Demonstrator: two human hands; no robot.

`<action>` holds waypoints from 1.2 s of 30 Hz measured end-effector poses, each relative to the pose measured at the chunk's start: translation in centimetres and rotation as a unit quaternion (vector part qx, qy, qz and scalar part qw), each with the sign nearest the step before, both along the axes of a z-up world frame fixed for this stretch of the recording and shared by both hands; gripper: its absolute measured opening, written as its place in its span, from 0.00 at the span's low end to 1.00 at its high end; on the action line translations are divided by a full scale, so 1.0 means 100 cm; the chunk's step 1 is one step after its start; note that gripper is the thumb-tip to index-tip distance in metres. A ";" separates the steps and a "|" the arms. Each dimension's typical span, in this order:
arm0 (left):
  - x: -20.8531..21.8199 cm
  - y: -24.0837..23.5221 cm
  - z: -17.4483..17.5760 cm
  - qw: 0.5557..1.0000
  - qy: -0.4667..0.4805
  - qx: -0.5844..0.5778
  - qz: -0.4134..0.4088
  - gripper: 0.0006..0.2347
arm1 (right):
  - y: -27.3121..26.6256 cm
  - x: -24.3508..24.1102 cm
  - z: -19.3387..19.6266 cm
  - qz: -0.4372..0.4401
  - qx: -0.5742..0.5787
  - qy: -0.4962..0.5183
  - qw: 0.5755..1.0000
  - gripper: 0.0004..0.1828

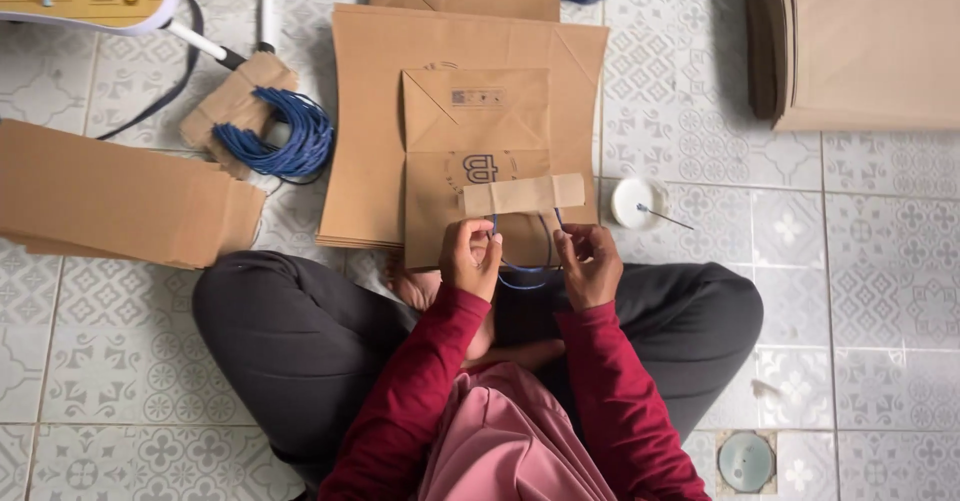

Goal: The person sits on the floor and assembles brown paper bags by applying glue to the flaps and folding them into shape. They then attach blue rope handles to the bags using glue and press the components together to secure them.

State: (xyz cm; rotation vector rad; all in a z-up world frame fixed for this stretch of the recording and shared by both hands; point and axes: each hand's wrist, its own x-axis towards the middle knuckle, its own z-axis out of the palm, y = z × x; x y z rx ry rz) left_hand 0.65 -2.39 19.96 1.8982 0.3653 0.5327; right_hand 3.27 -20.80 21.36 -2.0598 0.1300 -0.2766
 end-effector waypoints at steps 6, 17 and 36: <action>0.000 -0.026 -0.011 0.885 0.022 -0.465 -0.001 0.07 | -0.014 0.004 0.017 0.012 0.061 0.053 0.997 0.10; 0.004 -0.042 0.020 0.761 0.122 -0.636 -0.027 0.10 | -0.052 0.014 0.005 0.060 0.074 0.133 0.987 0.11; 0.022 -0.043 0.029 0.777 0.083 -0.623 -0.035 0.08 | -0.213 0.105 -0.080 0.026 -0.332 0.174 0.927 0.08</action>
